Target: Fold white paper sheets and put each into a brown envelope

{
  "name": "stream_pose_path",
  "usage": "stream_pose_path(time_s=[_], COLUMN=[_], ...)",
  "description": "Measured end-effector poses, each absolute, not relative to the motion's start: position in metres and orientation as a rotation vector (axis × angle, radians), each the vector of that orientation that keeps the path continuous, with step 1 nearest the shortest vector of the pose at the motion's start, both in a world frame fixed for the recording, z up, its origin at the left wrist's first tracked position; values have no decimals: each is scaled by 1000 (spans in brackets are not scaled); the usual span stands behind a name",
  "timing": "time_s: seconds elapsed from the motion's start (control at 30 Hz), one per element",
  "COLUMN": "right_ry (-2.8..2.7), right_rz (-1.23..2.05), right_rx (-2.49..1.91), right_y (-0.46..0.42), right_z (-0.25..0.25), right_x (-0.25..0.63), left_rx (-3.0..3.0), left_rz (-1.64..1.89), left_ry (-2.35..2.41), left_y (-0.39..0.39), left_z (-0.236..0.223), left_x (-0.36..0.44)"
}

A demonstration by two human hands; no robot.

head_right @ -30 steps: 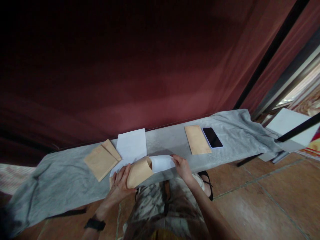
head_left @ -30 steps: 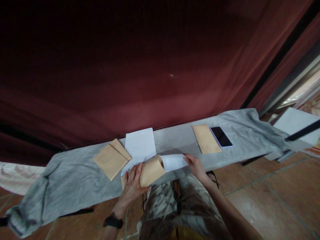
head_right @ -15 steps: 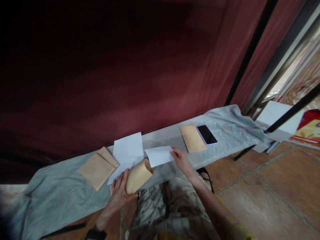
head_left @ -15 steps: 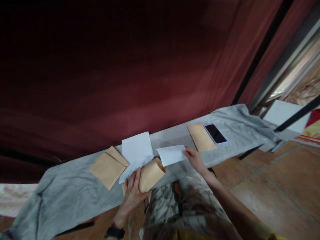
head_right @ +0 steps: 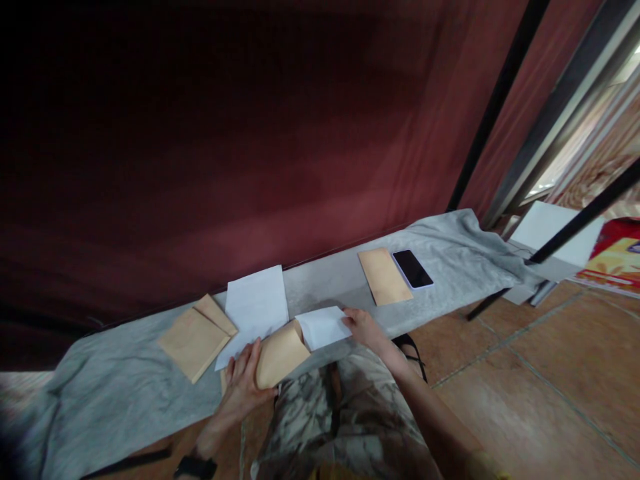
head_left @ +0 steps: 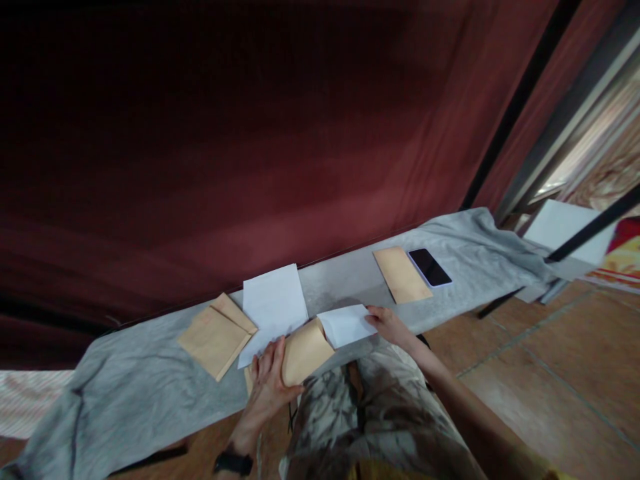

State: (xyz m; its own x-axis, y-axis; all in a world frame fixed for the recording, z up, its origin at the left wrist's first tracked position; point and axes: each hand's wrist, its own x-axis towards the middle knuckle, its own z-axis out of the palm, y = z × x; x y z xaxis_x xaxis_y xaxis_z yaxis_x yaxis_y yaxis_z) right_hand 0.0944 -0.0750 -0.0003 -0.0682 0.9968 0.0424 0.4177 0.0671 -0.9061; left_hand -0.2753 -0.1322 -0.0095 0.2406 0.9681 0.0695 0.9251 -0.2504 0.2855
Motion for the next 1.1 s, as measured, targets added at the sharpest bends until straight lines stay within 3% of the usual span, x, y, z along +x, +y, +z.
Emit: stream_pose_path(time_s=[0.5,1.1], right_ry=[-1687,-1648], right_rz=[1098,909], right_rx=[-1472,-1300], right_y=[-61,-96], right_z=[18,26], right_x=[98,28], left_rx=[2291,2561], left_rz=[304,489], left_ry=[1810,1637], left_y=[-132,-122], left_z=[0,31], left_x=[-271,-225])
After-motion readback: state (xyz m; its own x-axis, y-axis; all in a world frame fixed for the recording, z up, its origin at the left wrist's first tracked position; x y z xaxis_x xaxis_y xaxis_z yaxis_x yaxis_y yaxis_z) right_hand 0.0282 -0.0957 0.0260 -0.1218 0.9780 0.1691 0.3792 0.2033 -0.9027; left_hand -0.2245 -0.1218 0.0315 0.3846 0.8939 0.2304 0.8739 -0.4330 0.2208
